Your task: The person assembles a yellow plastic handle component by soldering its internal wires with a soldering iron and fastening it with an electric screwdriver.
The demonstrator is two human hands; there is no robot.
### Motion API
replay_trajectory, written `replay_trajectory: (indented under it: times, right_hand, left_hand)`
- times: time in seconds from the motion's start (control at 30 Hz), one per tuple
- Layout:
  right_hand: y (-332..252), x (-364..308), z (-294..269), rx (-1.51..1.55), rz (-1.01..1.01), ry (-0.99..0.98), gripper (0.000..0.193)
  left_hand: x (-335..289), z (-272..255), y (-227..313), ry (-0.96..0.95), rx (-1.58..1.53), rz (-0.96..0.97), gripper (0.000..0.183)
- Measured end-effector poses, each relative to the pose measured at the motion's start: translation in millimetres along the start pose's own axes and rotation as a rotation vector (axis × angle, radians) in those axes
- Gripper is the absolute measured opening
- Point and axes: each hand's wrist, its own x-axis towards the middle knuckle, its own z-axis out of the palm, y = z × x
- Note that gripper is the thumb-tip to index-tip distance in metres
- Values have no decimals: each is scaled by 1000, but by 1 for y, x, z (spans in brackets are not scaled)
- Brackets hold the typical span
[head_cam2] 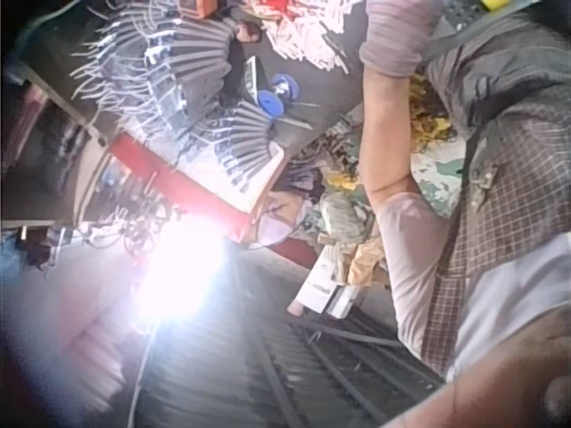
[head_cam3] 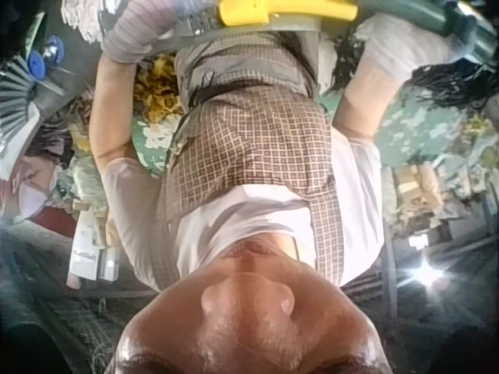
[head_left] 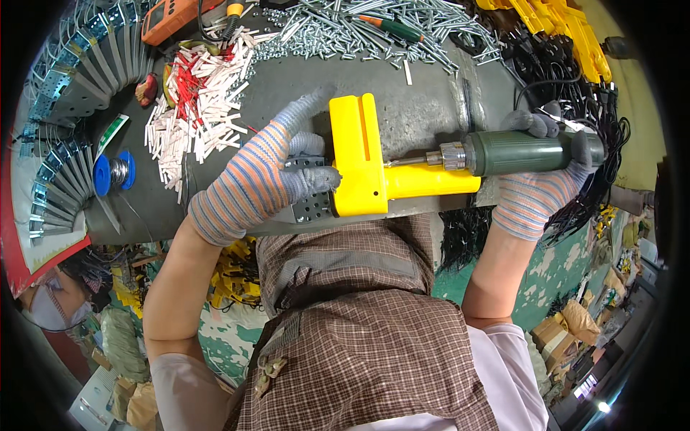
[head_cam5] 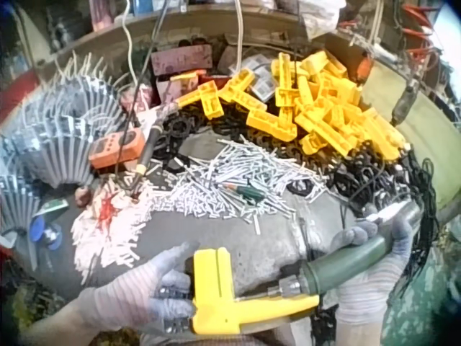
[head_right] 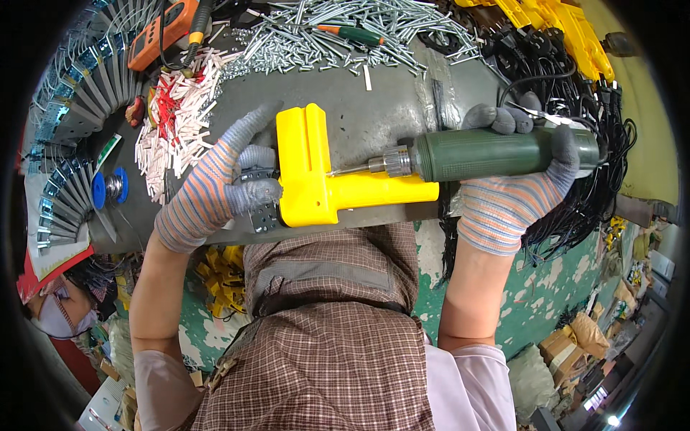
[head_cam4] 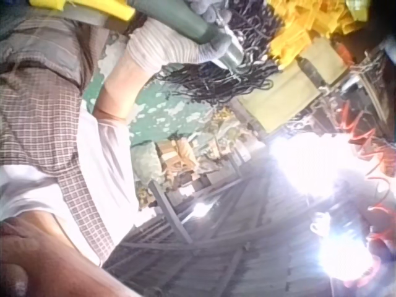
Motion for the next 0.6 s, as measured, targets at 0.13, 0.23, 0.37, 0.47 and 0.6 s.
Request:
replay_trajectory:
  times: [0.13, 0.23, 0.37, 0.47, 0.6]
  right_hand:
    - [6, 3, -4, -4, 39, 69, 35]
    - [8, 5, -7, 42, 88, 31, 32]
    - [13, 7, -4, -22, 14, 190, 32]
    - [18, 7, -6, -21, 13, 181, 33]
    - [16, 5, -5, -9, 47, 96, 33]
  left_hand:
    - [2, 0, -9, 11, -50, 98, 89]
    - [6, -3, -16, -17, -45, 138, 89]
    - [5, -2, -14, -28, -98, 75, 90]
    - [5, -4, -16, -24, -139, 90, 91]
    - [3, -6, -17, -33, -111, 45, 89]
